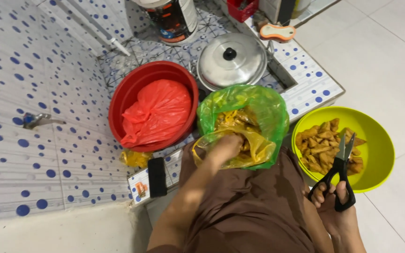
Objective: Cutting fried food snacks into smaller pieces using scissors and placing them in a plastic bag.
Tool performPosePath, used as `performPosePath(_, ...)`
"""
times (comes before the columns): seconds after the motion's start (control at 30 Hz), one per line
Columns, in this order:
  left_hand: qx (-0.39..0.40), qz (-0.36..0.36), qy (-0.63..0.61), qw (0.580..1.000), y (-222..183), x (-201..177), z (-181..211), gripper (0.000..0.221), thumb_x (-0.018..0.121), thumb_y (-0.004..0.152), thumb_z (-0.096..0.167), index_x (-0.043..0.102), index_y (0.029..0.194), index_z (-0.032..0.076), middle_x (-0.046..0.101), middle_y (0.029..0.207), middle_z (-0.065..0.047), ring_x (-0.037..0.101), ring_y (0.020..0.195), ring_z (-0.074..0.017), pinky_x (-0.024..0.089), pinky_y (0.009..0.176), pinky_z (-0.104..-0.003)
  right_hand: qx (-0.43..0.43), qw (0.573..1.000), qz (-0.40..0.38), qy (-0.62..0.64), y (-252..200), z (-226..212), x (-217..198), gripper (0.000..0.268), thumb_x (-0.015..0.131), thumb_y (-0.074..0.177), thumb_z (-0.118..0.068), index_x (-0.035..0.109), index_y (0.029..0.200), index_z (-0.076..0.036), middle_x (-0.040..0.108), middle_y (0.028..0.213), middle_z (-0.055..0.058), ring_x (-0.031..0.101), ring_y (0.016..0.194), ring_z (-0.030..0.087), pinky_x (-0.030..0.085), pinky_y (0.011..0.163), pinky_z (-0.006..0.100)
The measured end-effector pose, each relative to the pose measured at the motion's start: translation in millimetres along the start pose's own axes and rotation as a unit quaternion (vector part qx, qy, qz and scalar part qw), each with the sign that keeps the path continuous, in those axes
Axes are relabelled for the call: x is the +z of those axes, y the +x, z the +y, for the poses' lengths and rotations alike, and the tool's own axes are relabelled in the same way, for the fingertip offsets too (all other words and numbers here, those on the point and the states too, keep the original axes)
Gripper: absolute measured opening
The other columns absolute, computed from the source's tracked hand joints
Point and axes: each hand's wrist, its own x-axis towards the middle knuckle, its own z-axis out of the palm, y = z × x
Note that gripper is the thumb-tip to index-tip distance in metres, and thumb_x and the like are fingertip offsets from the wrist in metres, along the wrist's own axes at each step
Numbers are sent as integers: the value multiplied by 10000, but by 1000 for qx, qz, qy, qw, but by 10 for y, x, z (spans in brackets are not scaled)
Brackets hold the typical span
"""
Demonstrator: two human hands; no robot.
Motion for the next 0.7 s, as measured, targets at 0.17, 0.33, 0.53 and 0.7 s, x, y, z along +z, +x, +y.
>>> performPosePath(0.17,52,80,292,952,1245,803,-451,295,505,1025,122,799,1020,153,753,1034,-78,716,923,-282,595,749,-410,64,995,-27,-71,-78,-12,264,618,637,991,-665,519,880,-68,422,677,48,411,546,202,483,945,526)
performPosePath(0.33,30,47,454,889,1368,955,-529,466,554,1041,293,524,1471,118,574,1391,-158,549,1233,-338,509,956,-401,105,993,-15,-57,-5,71,133,597,612,1008,-646,523,929,-61,428,686,53,449,554,211,449,1087,612)
performPosePath(0.53,89,162,358,915,1026,797,-552,398,711,897,99,607,1280,61,663,1126,-170,594,1009,-335,526,797,-434,93,993,-18,-71,-38,67,212,602,594,1016,-648,514,919,-59,409,690,54,427,544,204,464,1072,630)
performPosePath(0.7,74,154,88,981,-24,164,-307,368,827,834,34,758,1182,131,668,1263,-77,621,1186,-241,541,1049,-361,44,994,-49,-87,-35,102,210,569,644,1032,-596,501,863,-71,445,673,79,426,554,200,372,620,361)
